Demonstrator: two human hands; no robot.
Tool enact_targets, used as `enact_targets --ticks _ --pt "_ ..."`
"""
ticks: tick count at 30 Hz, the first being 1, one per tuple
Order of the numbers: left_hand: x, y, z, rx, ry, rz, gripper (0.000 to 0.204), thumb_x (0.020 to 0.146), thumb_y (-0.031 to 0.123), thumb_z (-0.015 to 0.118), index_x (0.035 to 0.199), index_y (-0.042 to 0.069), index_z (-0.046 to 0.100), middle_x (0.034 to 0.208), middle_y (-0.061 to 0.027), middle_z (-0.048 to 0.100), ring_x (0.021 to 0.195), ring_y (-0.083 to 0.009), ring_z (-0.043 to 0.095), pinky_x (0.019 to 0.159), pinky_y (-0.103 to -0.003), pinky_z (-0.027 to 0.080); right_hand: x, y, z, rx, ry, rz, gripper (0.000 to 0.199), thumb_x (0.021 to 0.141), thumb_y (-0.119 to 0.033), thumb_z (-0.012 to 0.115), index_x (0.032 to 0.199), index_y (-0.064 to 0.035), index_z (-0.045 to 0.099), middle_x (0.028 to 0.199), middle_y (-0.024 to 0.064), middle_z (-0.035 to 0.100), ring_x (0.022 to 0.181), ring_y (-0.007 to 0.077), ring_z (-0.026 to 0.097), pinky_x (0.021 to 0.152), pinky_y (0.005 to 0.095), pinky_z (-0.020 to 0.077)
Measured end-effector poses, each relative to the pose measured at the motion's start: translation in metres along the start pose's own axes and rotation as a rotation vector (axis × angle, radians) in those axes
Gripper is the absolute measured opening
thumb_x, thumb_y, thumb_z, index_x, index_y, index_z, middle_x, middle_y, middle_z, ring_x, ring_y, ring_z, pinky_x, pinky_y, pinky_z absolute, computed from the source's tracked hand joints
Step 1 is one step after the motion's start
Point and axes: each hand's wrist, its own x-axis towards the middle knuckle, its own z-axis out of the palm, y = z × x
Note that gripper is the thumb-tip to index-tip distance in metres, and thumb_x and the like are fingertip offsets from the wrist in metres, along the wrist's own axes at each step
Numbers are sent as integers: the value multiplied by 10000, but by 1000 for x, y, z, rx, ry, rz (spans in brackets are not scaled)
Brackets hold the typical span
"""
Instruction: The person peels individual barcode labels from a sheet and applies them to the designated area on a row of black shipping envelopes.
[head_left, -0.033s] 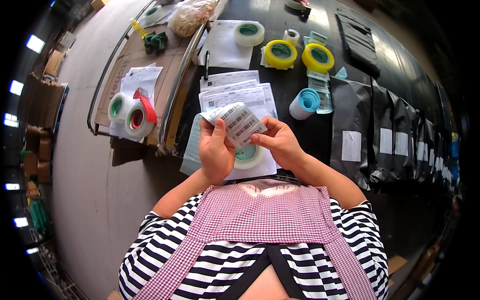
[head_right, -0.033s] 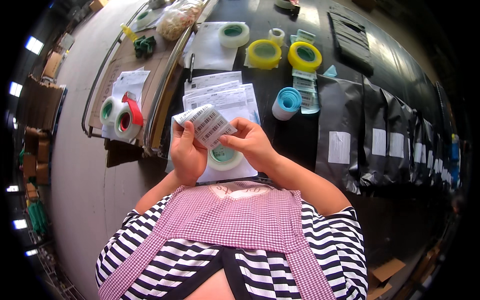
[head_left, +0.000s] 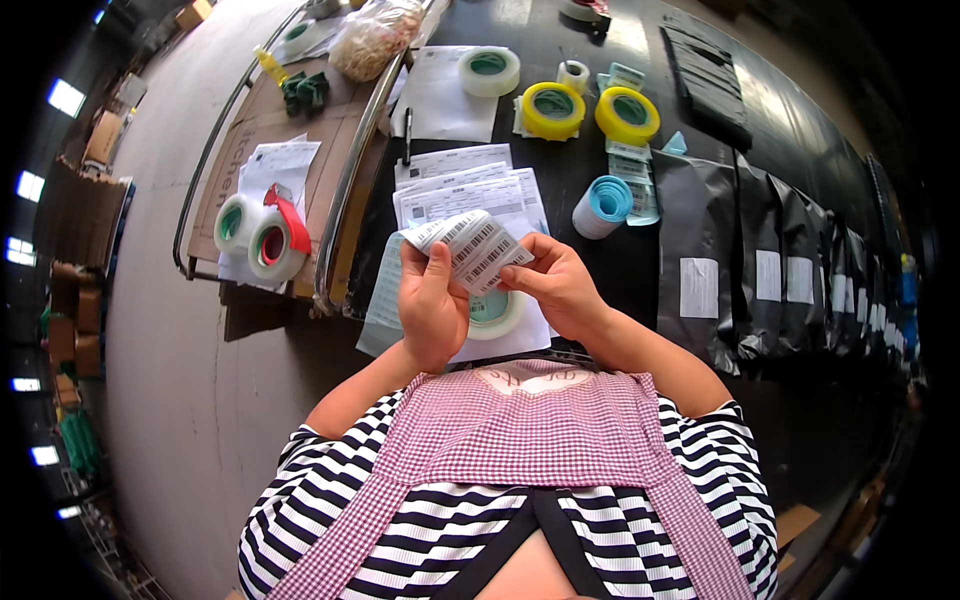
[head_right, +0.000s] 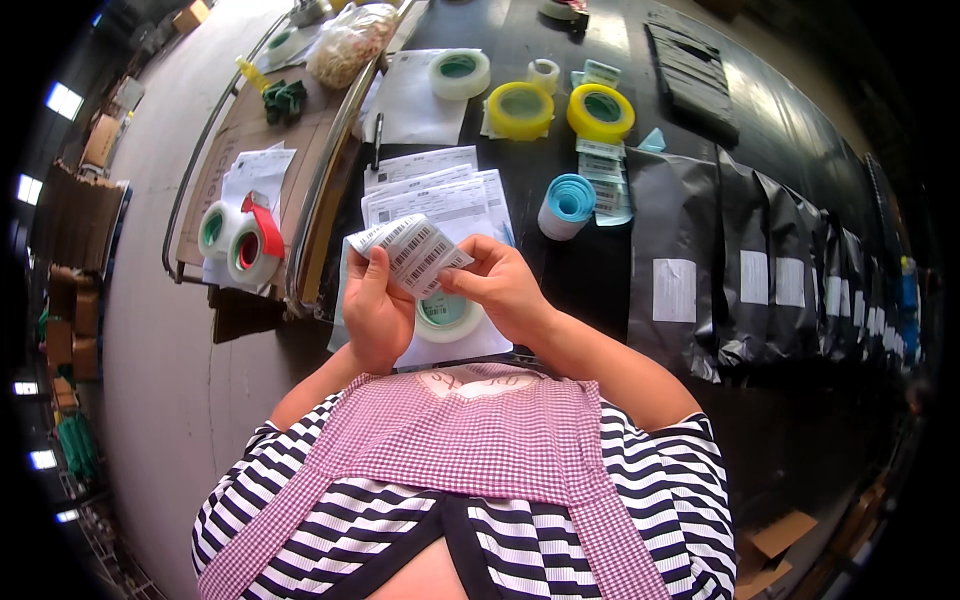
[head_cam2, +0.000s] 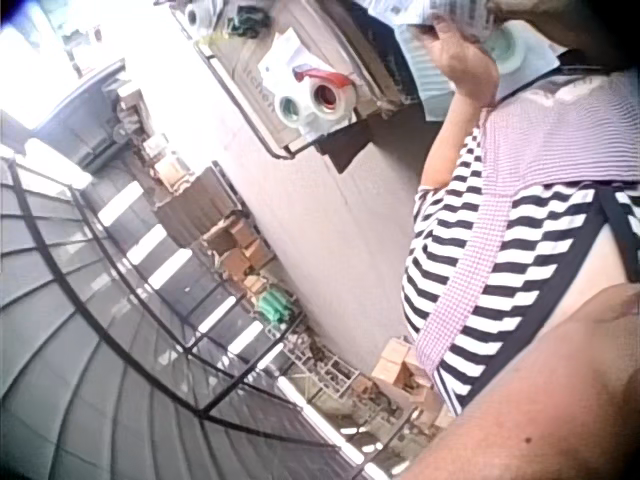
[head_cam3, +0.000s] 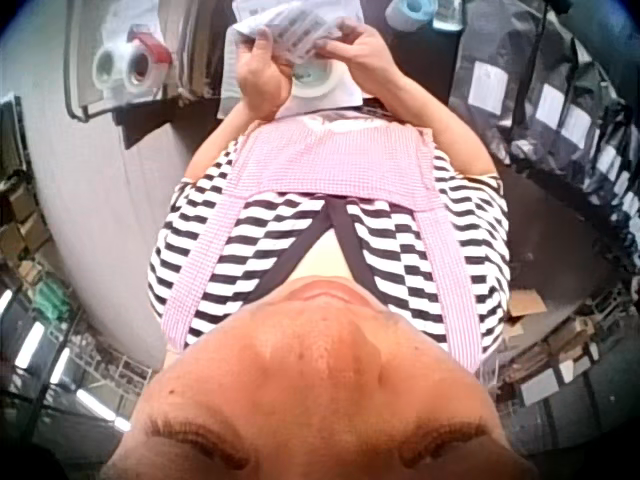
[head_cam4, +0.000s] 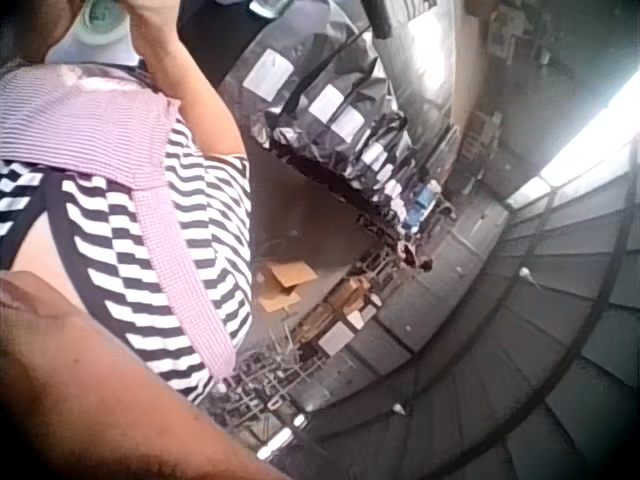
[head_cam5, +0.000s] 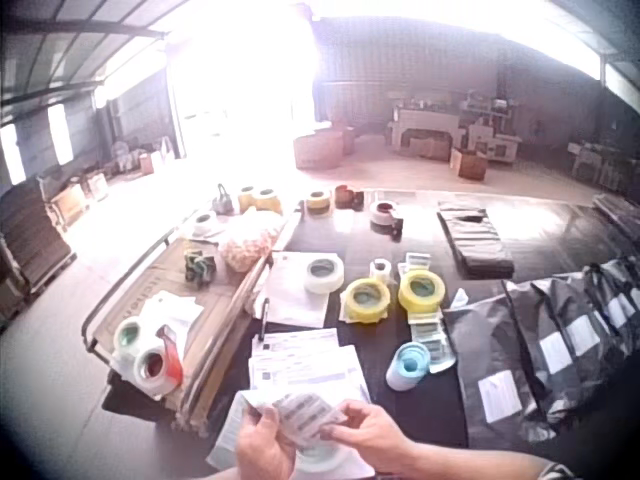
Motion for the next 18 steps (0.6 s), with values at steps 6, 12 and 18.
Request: enact_targets --ticks 6,12,18 --pt "-20 41 18 898 -508 -790 256 1013 202 628 1133 -24 641 1232 -114 671 1090 -188 658 941 -321 530 -37 -40 -9 -165 264 -241 165 958 -48 664 1117 -11 634 1030 56 703 927 130 669 840 294 548" --pt "-16 42 90 1275 -586 304 189 949 151 695 1077 12 699 1169 -122 683 997 -141 644 892 -325 511 -95 -75 -19 -369 6 -38 260 926 88 612 1173 9 628 1061 54 693 1024 116 655 933 299 540" --pt "-44 -35 128 780 -530 -466 179 971 178 704 1049 20 671 884 10 667 837 -69 601 766 -247 494 -162 -108 -58 -497 -25 -90 388 901 121 617 1251 -36 565 1002 58 672 956 115 655 870 284 543"
